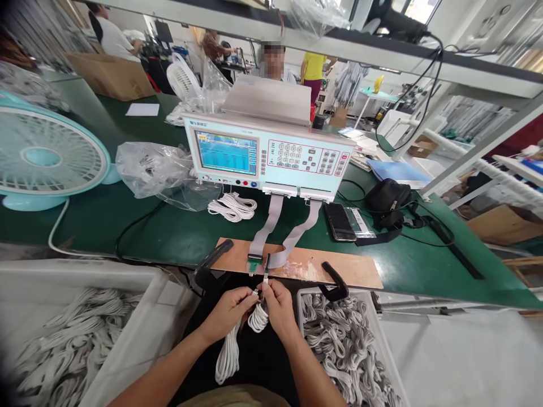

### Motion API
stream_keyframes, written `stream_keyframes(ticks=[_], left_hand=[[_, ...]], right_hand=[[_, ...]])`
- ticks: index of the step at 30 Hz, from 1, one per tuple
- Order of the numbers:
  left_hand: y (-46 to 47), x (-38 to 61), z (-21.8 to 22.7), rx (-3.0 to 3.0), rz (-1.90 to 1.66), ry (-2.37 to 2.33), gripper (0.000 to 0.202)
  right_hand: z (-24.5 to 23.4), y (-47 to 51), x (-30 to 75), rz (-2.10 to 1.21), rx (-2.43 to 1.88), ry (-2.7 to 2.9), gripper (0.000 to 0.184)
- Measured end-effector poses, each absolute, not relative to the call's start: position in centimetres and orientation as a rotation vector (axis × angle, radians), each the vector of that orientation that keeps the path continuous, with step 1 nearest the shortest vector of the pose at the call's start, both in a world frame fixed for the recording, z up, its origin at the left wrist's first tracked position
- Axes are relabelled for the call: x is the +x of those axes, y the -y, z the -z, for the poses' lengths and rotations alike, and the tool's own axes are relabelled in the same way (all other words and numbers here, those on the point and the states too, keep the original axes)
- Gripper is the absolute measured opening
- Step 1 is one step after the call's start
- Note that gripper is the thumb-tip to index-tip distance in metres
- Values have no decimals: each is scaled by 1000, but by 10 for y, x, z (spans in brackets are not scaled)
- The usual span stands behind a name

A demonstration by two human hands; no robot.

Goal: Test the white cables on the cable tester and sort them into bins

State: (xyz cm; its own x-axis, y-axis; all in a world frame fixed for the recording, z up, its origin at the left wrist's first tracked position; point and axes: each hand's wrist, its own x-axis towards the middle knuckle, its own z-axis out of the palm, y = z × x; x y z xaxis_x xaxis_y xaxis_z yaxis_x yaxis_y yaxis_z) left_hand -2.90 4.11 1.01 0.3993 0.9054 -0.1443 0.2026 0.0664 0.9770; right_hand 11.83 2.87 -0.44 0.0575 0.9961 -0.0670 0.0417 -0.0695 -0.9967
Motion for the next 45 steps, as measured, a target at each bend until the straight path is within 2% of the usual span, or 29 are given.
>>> stream_keyframes(ticks=[10,18,26,45], left_hand=[[-51,-37,-23,1673,-642,-1010,36],[-50,-34,-28,1337,-663,-948,33],[-54,-31,-19,1142,-928,-1061,30],[-52,-18,-16,1057,-1066,-1127,31]], right_hand=[[-3,-28,120,-1209,-1308,1195,31],[-15,-32,110,-1544,-1134,765,32],[-8,-37,113,-1463,-1195,831,31],[-3,-38,116,-1437,-1179,910,30]])
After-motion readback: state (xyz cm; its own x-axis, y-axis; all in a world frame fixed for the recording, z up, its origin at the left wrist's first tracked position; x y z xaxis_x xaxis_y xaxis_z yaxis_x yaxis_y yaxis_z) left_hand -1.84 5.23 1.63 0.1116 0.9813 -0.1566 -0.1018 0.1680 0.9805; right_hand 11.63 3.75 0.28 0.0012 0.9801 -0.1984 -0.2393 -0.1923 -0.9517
